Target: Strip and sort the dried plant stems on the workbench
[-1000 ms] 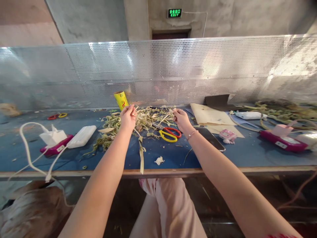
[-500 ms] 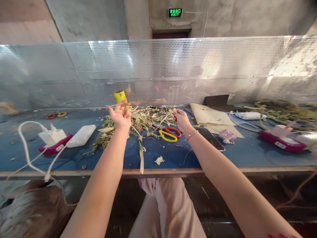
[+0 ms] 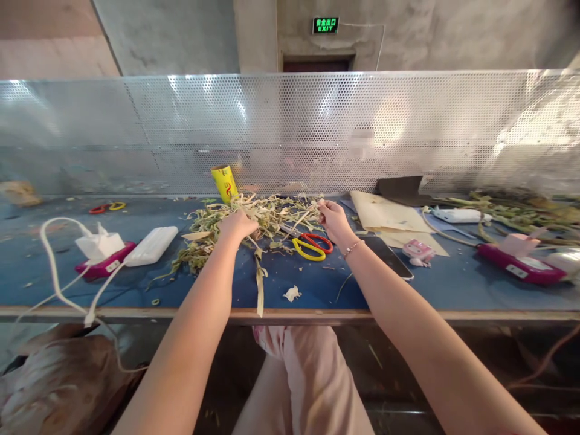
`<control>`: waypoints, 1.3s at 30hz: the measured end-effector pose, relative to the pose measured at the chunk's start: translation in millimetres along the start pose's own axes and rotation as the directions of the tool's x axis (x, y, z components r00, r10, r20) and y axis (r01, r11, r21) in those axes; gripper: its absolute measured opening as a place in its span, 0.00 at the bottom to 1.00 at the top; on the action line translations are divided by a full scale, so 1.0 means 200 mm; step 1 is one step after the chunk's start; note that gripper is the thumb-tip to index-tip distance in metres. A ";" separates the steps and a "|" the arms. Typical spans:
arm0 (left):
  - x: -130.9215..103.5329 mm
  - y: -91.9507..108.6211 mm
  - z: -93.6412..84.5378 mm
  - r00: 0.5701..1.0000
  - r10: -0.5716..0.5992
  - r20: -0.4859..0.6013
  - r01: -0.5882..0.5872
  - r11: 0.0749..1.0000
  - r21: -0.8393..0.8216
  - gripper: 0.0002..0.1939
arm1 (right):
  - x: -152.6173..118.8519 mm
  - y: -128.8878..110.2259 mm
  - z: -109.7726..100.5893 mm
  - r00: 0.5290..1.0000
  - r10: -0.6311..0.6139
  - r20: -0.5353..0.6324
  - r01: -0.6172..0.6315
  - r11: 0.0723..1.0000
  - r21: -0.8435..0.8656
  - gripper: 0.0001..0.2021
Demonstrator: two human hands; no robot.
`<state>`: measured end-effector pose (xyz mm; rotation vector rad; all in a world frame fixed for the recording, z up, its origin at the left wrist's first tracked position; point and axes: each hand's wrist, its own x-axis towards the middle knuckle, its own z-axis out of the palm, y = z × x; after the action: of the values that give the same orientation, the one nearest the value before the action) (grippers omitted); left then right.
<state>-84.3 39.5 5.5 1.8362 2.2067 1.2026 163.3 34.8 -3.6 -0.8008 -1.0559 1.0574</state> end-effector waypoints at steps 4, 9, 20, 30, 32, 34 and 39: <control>-0.09 0.08 -0.03 0.997 0.079 -0.028 -0.066 0.948 0.310 0.34 | 0.00 0.00 0.00 1.000 0.010 -0.004 -0.010 1.000 -0.014 0.13; -0.14 0.14 0.02 0.754 0.498 0.429 -0.637 0.714 0.290 0.12 | 0.00 0.01 0.00 1.000 0.004 -0.013 -0.004 1.000 -0.007 0.14; -0.09 0.09 0.05 0.773 0.372 0.515 -0.569 0.764 0.303 0.06 | -0.01 0.01 0.00 1.000 0.004 -0.002 -0.004 1.000 0.005 0.15; -0.08 0.09 0.04 0.880 0.438 0.183 -0.474 0.836 0.276 0.08 | 0.00 0.01 -0.01 1.000 0.002 0.008 -0.001 0.999 -0.050 0.14; -0.07 0.10 0.04 0.900 0.436 0.016 -0.433 0.889 0.151 0.07 | 0.00 0.01 -0.01 1.000 -0.004 0.004 0.004 0.998 -0.057 0.14; -0.06 0.11 0.03 0.911 0.378 -0.164 -0.390 0.920 -0.049 0.05 | 0.00 0.01 -0.01 1.000 -0.014 0.006 0.014 0.998 -0.062 0.15; -0.04 0.14 0.01 0.939 0.023 -0.344 -0.247 0.741 -0.625 0.05 | 0.00 0.03 -0.01 0.998 -0.037 0.042 0.041 0.993 -0.110 0.13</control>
<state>-57.9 34.3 17.2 1.5786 1.4188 2.0931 163.5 37.0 -8.6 -0.8476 -1.1680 0.9917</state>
